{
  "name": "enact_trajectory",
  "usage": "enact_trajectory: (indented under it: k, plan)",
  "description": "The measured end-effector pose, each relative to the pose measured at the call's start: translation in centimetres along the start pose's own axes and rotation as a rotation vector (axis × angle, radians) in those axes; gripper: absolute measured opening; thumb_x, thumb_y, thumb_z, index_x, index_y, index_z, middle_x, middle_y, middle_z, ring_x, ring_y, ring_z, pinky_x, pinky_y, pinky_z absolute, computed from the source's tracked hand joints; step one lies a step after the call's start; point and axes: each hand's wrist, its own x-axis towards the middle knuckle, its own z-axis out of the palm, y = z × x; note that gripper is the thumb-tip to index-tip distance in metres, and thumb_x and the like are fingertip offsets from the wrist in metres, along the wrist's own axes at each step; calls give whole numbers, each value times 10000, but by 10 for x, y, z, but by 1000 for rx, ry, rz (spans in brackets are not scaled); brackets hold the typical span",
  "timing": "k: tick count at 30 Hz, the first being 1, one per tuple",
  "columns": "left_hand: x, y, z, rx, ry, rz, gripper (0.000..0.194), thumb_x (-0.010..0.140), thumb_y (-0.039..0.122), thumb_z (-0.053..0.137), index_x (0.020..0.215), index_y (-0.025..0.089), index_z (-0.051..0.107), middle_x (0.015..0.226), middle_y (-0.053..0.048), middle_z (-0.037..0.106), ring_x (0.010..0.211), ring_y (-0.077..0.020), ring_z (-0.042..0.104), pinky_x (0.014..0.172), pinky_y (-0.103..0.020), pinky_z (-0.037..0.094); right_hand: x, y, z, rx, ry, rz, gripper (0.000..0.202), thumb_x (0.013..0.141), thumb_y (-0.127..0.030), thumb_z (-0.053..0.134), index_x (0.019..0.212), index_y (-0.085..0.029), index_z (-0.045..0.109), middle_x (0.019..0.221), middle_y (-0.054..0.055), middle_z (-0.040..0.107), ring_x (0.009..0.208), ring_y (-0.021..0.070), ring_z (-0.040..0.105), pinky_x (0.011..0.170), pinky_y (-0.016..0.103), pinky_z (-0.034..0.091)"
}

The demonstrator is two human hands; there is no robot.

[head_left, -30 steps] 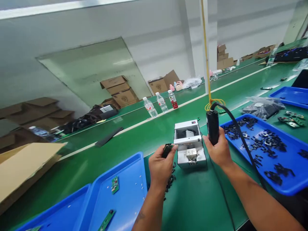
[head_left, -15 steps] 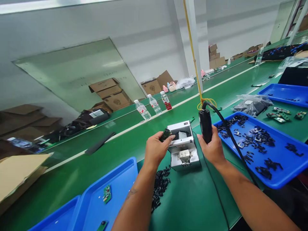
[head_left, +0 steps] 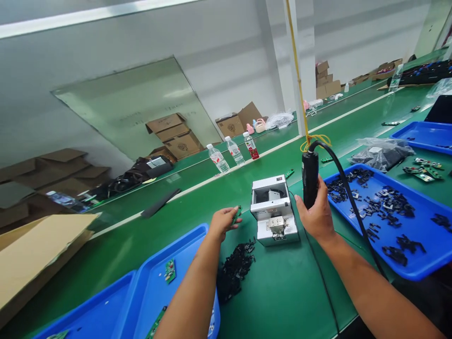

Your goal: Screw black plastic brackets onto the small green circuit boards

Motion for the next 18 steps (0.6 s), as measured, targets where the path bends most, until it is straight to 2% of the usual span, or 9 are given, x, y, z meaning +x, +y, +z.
enact_trajectory:
  k: [2, 4, 7, 9, 11, 13, 14, 16, 18]
  plan:
    - [6, 6, -2, -57, 5, 56, 484, 735, 402, 887, 1052, 101, 681, 966, -156, 734, 848, -247, 753, 723, -359, 618, -1, -1, 0, -7, -11, -25, 830, 943, -365, 637, 1612, -188, 179, 1586, 205, 398, 1483, 330, 414, 1204, 562, 399]
    - [10, 13, -7, -92, 30, 118, 492, 783, 436, 844, 1121, 120, 676, 1102, -173, 732, 989, -249, 741, 868, -386, 602, -3, -2, 1, 10, -33, -24, 840, 944, -369, 638, 1616, -184, 169, 1568, 208, 410, 1463, 328, 435, 1198, 561, 405]
    - [5, 19, -26, -90, 59, 183, 438, 811, 467, 794, 1072, 126, 707, 1193, -177, 728, 1083, -252, 715, 965, -389, 564, -4, 0, 4, 49, -66, 16, 847, 941, -385, 648, 1614, -191, 171, 1502, 207, 456, 1366, 321, 522, 1139, 557, 467]
    - [-8, 17, -49, -69, 73, 205, 412, 816, 470, 764, 1040, 127, 724, 1185, -171, 740, 1079, -252, 716, 966, -387, 560, -4, 0, 4, 71, -71, 15, 848, 946, -383, 643, 1617, -199, 157, 1470, 202, 463, 1306, 311, 555, 1107, 560, 490]
    - [-29, 10, -80, -38, 125, 211, 413, 808, 458, 745, 1058, 129, 725, 1183, -168, 744, 1065, -261, 718, 944, -399, 565, -5, -4, 1, 56, -32, -56, 862, 949, -374, 641, 1624, -208, 131, 1501, 207, 409, 1331, 324, 521, 1129, 595, 452]
    - [-52, -4, -115, 23, 257, 204, 443, 803, 451, 719, 1109, 130, 712, 1197, -165, 740, 1064, -281, 714, 913, -415, 570, -9, -15, -4, 25, 37, -187, 873, 935, -349, 662, 1625, -216, 143, 1541, 209, 356, 1399, 355, 445, 1164, 634, 387]
    - [-64, -13, -131, 89, 357, 192, 455, 808, 454, 696, 1133, 136, 707, 1185, -156, 744, 1057, -288, 716, 891, -417, 575, -13, -22, -6, 28, 48, -269, 845, 927, -322, 674, 1615, -221, 192, 1529, 201, 382, 1409, 359, 434, 1167, 630, 380]
    - [-87, -35, -157, 283, 531, 142, 456, 826, 454, 661, 1160, 147, 711, 1129, -137, 760, 1033, -301, 723, 890, -428, 569, -26, -38, -8, 111, -67, -444, 688, 929, -246, 672, 1543, -233, 362, 1395, 159, 552, 1317, 315, 537, 1116, 541, 456]
    - [-108, -58, -172, 499, 644, 53, 420, 852, 442, 650, 1143, 150, 730, 1064, -128, 769, 1007, -317, 721, 929, -455, 548, -46, -54, -3, 219, -357, -573, 419, 960, -205, 634, 1371, -241, 556, 1148, 89, 698, 1095, 238, 667, 976, 404, 543]
